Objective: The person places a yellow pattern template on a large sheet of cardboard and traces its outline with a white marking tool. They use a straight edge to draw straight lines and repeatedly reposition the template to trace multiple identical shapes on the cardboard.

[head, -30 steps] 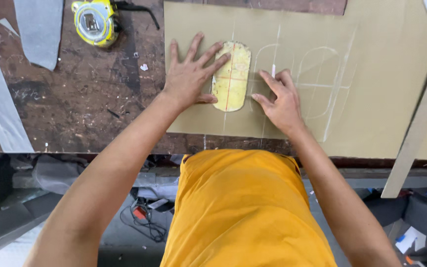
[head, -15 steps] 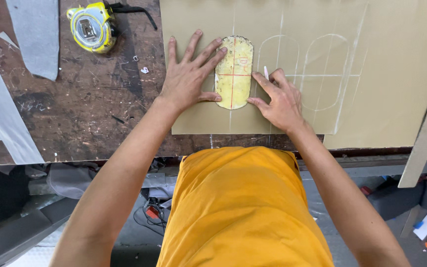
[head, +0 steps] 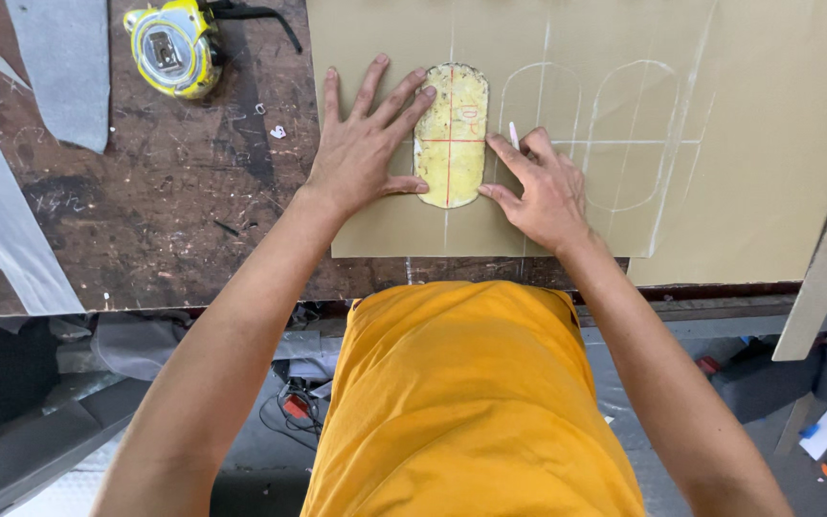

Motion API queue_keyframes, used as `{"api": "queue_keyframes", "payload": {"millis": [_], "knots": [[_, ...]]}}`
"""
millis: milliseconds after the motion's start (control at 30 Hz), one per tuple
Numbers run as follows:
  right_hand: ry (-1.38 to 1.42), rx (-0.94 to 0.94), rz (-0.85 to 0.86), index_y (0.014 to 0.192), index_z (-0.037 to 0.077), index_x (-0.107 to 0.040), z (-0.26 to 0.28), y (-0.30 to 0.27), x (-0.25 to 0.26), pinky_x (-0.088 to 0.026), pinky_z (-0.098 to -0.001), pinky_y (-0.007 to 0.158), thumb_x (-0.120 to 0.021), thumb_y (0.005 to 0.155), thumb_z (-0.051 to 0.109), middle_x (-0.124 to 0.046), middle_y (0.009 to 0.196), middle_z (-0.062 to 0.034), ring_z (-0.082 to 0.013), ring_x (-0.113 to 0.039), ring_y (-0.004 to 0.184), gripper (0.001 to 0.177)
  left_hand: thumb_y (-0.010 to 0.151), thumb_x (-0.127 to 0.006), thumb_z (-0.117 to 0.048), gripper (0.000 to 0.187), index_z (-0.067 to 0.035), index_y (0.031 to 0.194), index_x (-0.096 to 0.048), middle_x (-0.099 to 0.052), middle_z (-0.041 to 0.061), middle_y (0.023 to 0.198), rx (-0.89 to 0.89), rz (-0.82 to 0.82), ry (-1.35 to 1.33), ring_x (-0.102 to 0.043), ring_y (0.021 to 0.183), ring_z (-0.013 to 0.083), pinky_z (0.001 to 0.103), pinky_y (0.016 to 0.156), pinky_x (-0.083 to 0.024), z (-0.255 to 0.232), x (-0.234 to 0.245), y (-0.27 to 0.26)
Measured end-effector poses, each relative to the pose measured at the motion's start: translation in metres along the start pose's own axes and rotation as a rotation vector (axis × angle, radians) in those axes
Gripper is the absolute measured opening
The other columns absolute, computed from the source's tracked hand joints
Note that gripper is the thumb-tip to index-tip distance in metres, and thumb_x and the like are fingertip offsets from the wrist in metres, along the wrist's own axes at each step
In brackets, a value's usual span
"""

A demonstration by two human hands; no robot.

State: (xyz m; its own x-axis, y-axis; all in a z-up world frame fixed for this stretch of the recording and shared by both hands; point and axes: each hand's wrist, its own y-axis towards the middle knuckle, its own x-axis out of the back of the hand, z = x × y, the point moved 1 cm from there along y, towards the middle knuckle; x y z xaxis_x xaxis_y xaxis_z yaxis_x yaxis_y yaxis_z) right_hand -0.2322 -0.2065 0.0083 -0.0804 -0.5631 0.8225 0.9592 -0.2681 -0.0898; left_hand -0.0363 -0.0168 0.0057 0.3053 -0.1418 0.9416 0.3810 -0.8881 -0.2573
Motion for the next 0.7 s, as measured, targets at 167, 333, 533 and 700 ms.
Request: {"api": "queue_keyframes", "payload": {"millis": [167,333,533,700], "knots": [[0.012,-0.006,-0.009,0.143,0.019,-0.064,0.0,0.0,0.001,-0.05,-0.046,0.08,-0.085,0.085,0.035,-0.055,0.11,-0.0093,-0.0311,-0.06,0.092,0.063,0.052,-0.08,-0.078,0.131,-0.03,0.163,-0.029,-0.022,-0.004,0.17,0.02,0.022,-0.021,-0.008,0.157,0.0288,0.074,0.121,-0.003,-0.001,0.0,0.003],[0.024,-0.026,0.005,0.143,0.019,-0.064,0.001,0.001,0.001,-0.05,-0.0461,0.081,-0.085,0.085,0.035,-0.055,0.111,-0.0091,-0.031,-0.061,0.094,0.064,0.056,-0.082,-0.075,0.128,-0.029,0.163,-0.031,-0.022,-0.003,0.17,0.004,-0.011,-0.02,-0.009,0.158,0.0301,0.075,0.12,-0.004,-0.003,0.002,0.0],[0.098,-0.096,0.021,0.145,0.019,-0.062,0.004,0.002,0.006,-0.051,-0.0441,0.081,-0.086,0.083,0.036,-0.054,0.112,-0.0085,-0.0288,-0.062,0.095,0.068,0.056,-0.084,-0.072,0.128,-0.027,0.163,-0.03,-0.023,-0.001,0.17,0.008,0.009,0.013,-0.009,0.157,0.0315,0.077,0.118,-0.006,-0.005,0.005,0.002],[0.01,0.01,-0.001,0.146,0.014,-0.061,0.008,0.01,0.006,-0.049,-0.0456,0.081,-0.089,0.078,0.037,-0.053,0.114,-0.0104,-0.0305,-0.06,0.096,0.077,0.055,-0.084,-0.072,0.128,-0.027,0.163,-0.029,-0.022,-0.002,0.17,0.012,0.016,0.014,-0.008,0.157,0.0311,0.077,0.118,-0.006,-0.004,0.004,0.002]]}}
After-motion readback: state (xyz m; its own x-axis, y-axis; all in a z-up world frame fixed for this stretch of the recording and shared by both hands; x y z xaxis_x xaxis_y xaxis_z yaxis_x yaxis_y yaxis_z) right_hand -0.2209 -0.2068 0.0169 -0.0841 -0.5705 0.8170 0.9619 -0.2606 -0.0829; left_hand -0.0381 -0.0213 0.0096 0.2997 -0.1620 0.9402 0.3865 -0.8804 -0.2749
